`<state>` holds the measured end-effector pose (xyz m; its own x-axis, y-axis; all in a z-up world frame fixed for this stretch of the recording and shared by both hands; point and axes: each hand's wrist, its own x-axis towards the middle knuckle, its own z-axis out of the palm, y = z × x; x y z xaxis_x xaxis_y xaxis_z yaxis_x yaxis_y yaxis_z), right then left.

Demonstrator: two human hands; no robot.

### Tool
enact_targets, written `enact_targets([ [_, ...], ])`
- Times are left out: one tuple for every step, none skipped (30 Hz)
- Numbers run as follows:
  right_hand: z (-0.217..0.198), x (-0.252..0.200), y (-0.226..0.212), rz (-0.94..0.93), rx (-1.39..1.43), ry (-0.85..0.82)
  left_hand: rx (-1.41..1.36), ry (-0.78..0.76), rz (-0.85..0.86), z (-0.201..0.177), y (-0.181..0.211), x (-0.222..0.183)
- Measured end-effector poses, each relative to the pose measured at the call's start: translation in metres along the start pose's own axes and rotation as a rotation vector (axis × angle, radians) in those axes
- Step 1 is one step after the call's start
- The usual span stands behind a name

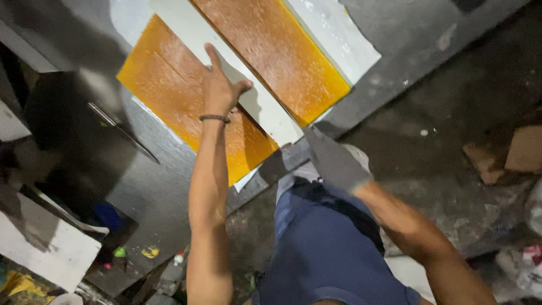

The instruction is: The person uses a knife and a white rectangular guide to cut a large sheet of yellow cake into square portions on a metal table, then transfers the individual cake squares by hand into a nearby tray.

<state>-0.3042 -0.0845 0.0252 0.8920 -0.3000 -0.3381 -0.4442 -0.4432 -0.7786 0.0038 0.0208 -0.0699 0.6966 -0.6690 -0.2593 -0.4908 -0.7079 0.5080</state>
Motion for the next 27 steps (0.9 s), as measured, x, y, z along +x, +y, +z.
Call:
enact_targets([
  [0.001, -0.004, 0.002, 0.062, -0.014, -0.04, -0.021, -0.013, -0.03, 0.001, 0.001, -0.001],
  [0.002, -0.004, 0.003, 0.123, -0.027, -0.081, -0.041, -0.026, -0.06, 0.002, 0.003, -0.002],
  [0.001, -0.005, 0.004, 0.175, -0.041, -0.119, -0.058, -0.029, -0.091, 0.0, 0.004, -0.001],
  [0.0, -0.006, 0.005, 0.218, -0.102, -0.184, -0.049, -0.046, -0.12, -0.001, 0.005, -0.001],
  [0.0, -0.014, 0.006, 0.265, -0.158, -0.247, -0.036, -0.067, -0.147, -0.002, 0.005, -0.001],
  [-0.001, -0.025, 0.007, 0.311, -0.214, -0.31, -0.024, -0.088, -0.173, -0.003, 0.006, -0.001],
  [-0.002, -0.031, 0.01, 0.253, -0.177, -0.246, 0.015, -0.065, -0.13, -0.003, 0.007, 0.002],
  [-0.001, -0.034, 0.015, 0.195, -0.14, -0.182, 0.053, -0.044, -0.086, -0.004, 0.008, 0.006],
  [0.003, -0.038, 0.02, 0.136, -0.104, -0.129, 0.089, -0.024, -0.052, -0.004, 0.006, 0.002],
  [0.009, -0.041, 0.025, 0.144, -0.091, -0.122, 0.043, -0.019, -0.054, -0.003, 0.004, -0.001],
  [0.015, -0.041, 0.029, 0.162, -0.078, -0.106, -0.005, -0.021, -0.046, -0.001, 0.004, -0.001],
  [0.019, -0.043, 0.033, 0.181, -0.065, -0.091, -0.053, -0.023, -0.038, 0.001, 0.004, -0.001],
  [0.022, -0.045, 0.036, 0.188, -0.078, -0.094, -0.039, -0.022, -0.036, 0.001, 0.003, -0.002],
  [0.023, -0.047, 0.039, 0.196, -0.091, -0.098, -0.026, -0.02, -0.033, 0.003, 0.002, -0.002],
  [0.024, -0.049, 0.039, 0.201, -0.099, -0.103, -0.007, -0.019, -0.031, 0.002, -0.001, -0.002],
  [0.024, -0.053, 0.039, 0.223, -0.037, -0.125, -0.004, -0.037, -0.066, 0.001, -0.003, -0.003],
  [0.022, -0.059, 0.04, 0.246, 0.022, -0.14, -0.004, -0.052, -0.093, 0.001, -0.004, 0.0],
  [0.021, -0.064, 0.042, 0.268, 0.082, -0.155, -0.003, -0.068, -0.12, 0.002, -0.005, 0.003],
  [0.021, -0.07, 0.046, 0.243, 0.066, -0.119, -0.035, -0.055, -0.069, 0.004, -0.007, 0.002],
  [0.024, -0.073, 0.051, 0.217, 0.05, -0.083, -0.067, -0.042, -0.018, 0.006, -0.009, 0.002],
  [0.029, -0.077, 0.057, 0.201, 0.037, -0.041, -0.1, -0.04, 0.039, 0.009, -0.012, 0.002],
  [0.038, -0.076, 0.064, 0.196, -0.008, -0.05, -0.103, -0.057, 0.0, 0.01, -0.015, 0.001],
  [0.046, -0.068, 0.073, 0.184, -0.057, -0.059, -0.108, -0.067, -0.04, 0.011, -0.018, 0.003],
  [0.054, -0.066, 0.083, 0.172, -0.107, -0.068, -0.113, -0.078, -0.08, 0.012, -0.02, 0.003],
  [0.063, -0.064, 0.09, 0.171, -0.06, -0.051, -0.071, -0.041, -0.001, 0.011, -0.022, 0.005],
  [0.07, -0.068, 0.098, 0.169, -0.013, -0.034, -0.031, -0.005, 0.078, 0.009, -0.023, 0.006],
  [0.077, -0.078, 0.106, 0.17, 0.031, -0.02, 0.006, 0.028, 0.156, 0.009, -0.024, 0.004],
])
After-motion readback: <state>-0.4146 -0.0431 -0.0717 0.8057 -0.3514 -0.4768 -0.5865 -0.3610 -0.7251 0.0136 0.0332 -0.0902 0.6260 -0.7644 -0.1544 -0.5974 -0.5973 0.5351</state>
